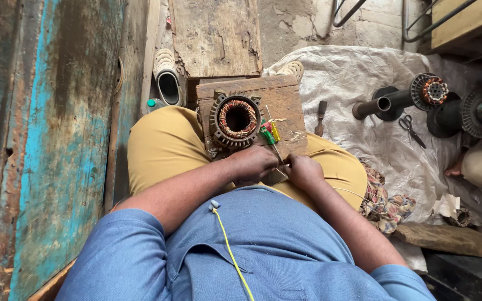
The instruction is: The person sits on the floor and winds a thin wire into the slots of a motor stator resting on a wooden block. They use a screwdriver to push the wire into place and adjust the winding pattern.
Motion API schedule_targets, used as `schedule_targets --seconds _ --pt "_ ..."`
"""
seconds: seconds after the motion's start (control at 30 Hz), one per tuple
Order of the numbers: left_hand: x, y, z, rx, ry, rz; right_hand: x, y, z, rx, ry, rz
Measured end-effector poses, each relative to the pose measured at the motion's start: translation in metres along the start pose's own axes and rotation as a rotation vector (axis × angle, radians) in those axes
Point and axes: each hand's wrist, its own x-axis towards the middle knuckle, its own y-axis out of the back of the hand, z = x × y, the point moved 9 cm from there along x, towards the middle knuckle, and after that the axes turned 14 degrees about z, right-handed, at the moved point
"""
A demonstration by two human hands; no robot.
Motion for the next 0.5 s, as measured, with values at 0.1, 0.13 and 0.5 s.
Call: schedule_targets --seconds 0.1,0.13,0.5 --pt "-0.003 -0.006 -0.005 0.026 -0.001 -0.026 0.0 -0.011 0.012 0.069 -0.018 0.016" --pt "-0.003 -0.008 -0.007 0.035 0.003 -0.029 0.0 -0.013 0.018 0.119 -0.044 0.018" --pt "-0.005 -0.028 -0.02 0.175 -0.007 -0.097 -0.062 0.08 0.061 0.521 -0.242 0.064"
